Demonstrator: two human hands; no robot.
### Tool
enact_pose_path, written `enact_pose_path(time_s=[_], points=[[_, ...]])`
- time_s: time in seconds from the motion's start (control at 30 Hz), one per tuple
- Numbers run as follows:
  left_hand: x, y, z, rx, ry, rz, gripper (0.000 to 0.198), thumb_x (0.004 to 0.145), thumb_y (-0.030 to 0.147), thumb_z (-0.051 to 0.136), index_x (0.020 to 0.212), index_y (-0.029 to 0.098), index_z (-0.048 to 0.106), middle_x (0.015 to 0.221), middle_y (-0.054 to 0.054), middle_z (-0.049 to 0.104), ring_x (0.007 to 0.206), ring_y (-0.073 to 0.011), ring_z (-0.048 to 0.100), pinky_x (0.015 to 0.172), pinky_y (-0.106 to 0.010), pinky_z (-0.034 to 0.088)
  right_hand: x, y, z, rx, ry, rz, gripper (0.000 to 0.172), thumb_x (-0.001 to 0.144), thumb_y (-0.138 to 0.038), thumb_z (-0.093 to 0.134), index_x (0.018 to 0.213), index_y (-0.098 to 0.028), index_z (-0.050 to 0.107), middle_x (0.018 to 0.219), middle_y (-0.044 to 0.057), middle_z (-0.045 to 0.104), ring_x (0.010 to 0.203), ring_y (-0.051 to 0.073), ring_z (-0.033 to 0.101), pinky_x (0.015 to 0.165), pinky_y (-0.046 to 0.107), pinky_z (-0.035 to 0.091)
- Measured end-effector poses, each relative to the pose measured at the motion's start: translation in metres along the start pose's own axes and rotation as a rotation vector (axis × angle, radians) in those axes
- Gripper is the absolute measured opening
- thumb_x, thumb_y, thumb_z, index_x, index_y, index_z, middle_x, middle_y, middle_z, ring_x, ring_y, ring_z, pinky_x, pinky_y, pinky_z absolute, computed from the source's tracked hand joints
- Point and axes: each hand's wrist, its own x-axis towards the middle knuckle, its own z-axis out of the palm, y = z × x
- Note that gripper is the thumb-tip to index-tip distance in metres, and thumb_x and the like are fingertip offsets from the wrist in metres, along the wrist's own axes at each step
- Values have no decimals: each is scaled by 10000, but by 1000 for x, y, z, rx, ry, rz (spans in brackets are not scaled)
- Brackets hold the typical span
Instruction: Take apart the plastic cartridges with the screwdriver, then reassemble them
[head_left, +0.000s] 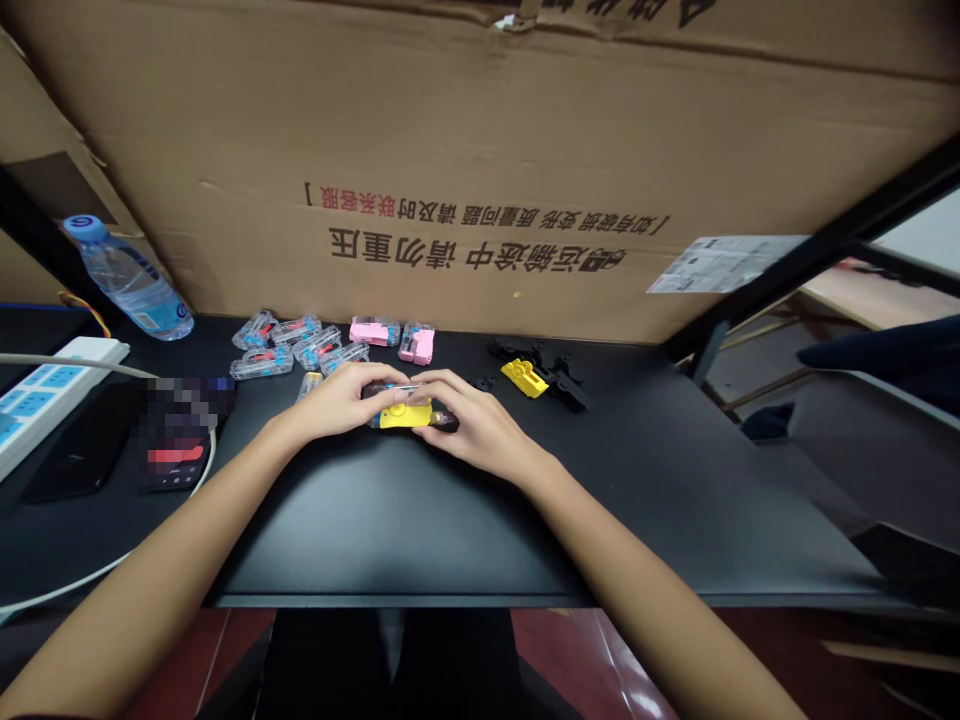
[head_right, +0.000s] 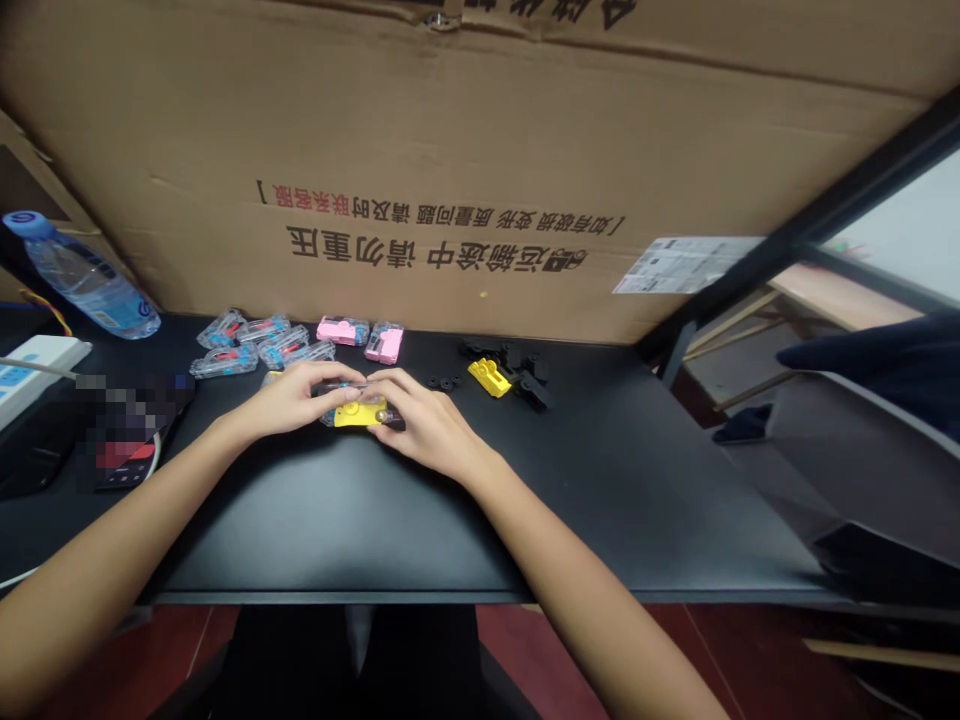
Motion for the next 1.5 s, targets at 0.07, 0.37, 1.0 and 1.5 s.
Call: enact_pose_path(time_s=[0.07,0.37,1.0,1.5], points=[[0,1,1,-12,33,23,334,1055,408,606,1261,213,783,1264,-78,813,1146,-255,750,1025,-375,571,0,3,1,25,37,42,426,979,-310,718,1391,-301,610,1447,96,698,1151,260,770,956,384,636],[1,-2,10,22,176,175,277,1062,323,641,1281,206,764,1281,-100,793,1188,-251,732,1091,-418,555,3,12,6,132,72,175,614,1014,-393,701,1580,-269,497,1094,58,797,857,217,775,807,333,603],[-1,2,17,179,84,219,188,996,346,756,1109,203,797,1076,-69,810,1010,-253,744,915,-389,537,5,11,13,198,-20,144,590,1013,-334,700,1572,-283,517,1261,75,821,1098,272,813,954,382,627],[1,-4,25,91,267,231,194,951,301,803,1116,205,838,1019,-73,833,926,-234,745,856,-376,566,10,-2,10,7,20,196,394,1027,-332,693,1409,-244,729,1091,87,849,871,248,784,770,300,521]])
